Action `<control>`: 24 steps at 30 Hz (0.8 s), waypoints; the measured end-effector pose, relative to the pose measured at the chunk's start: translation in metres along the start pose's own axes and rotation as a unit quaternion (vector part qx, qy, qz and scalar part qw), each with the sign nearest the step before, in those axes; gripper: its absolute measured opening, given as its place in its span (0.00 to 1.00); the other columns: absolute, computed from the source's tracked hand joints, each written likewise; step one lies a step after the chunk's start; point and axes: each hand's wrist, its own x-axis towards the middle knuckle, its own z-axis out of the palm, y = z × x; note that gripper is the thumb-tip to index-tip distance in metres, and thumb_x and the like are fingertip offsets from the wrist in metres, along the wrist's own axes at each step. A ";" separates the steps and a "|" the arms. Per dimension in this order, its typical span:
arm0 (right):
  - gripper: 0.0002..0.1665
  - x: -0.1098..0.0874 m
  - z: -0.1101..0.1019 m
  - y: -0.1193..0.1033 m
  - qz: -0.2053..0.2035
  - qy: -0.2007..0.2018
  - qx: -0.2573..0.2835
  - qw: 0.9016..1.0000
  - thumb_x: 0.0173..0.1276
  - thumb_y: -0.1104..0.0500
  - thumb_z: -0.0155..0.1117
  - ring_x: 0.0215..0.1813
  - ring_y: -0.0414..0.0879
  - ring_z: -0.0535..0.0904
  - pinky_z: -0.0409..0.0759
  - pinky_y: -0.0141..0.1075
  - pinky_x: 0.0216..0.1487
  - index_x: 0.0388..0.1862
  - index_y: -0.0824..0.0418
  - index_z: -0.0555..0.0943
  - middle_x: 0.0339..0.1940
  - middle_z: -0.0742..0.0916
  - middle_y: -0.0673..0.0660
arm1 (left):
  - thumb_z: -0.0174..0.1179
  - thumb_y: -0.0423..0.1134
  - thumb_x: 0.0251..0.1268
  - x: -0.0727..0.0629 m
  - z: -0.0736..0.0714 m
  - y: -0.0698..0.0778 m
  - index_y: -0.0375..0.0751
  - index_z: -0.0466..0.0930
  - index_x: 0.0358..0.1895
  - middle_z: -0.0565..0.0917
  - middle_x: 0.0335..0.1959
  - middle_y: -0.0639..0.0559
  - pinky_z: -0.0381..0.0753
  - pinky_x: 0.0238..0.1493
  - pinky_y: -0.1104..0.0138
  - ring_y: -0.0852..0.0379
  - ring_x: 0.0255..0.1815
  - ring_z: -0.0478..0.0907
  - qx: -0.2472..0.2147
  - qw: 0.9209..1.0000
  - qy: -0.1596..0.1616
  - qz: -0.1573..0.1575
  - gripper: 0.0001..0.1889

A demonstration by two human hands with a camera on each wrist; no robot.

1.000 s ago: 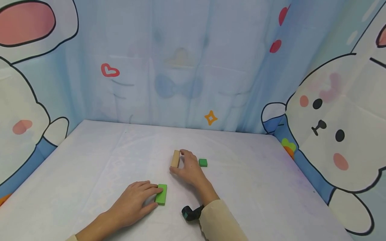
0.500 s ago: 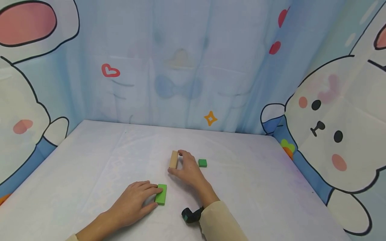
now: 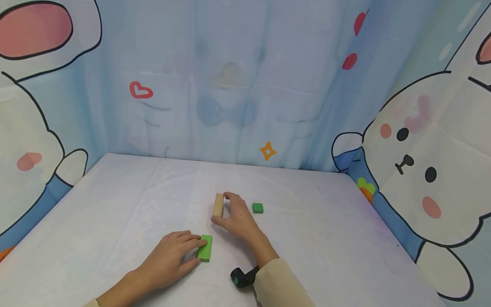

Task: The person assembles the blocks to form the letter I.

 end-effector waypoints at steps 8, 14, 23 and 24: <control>0.49 -0.002 0.000 -0.004 -0.001 -0.008 0.008 1.000 0.62 0.49 0.78 0.77 0.61 0.70 0.70 0.58 0.75 0.76 0.63 0.67 0.74 0.76 0.63 | 0.67 0.48 0.69 0.000 0.000 0.000 0.53 0.83 0.64 0.85 0.61 0.53 0.75 0.65 0.41 0.44 0.66 0.79 -0.003 1.000 0.003 0.002 0.21; 0.49 -0.006 0.002 -0.007 -0.010 -0.020 0.019 1.000 0.61 0.48 0.78 0.77 0.61 0.70 0.69 0.59 0.75 0.76 0.63 0.67 0.74 0.76 0.63 | 0.67 0.47 0.69 -0.001 0.000 0.000 0.52 0.83 0.63 0.85 0.61 0.52 0.75 0.64 0.41 0.43 0.65 0.79 -0.005 1.000 0.010 0.006 0.21; 0.49 -0.011 0.004 -0.007 -0.012 -0.030 0.013 0.999 0.61 0.46 0.78 0.77 0.60 0.70 0.70 0.58 0.75 0.76 0.63 0.68 0.74 0.76 0.62 | 0.67 0.47 0.69 0.000 0.001 0.000 0.52 0.83 0.64 0.85 0.61 0.51 0.75 0.65 0.39 0.43 0.66 0.79 -0.007 1.000 0.005 0.004 0.21; 0.49 -0.011 0.004 -0.007 -0.012 -0.030 0.013 0.999 0.61 0.46 0.78 0.77 0.60 0.70 0.70 0.58 0.74 0.75 0.63 0.68 0.74 0.76 0.63 | 0.67 0.47 0.69 0.000 0.000 0.000 0.52 0.83 0.64 0.85 0.61 0.51 0.74 0.65 0.39 0.42 0.66 0.79 -0.008 1.000 0.004 0.004 0.21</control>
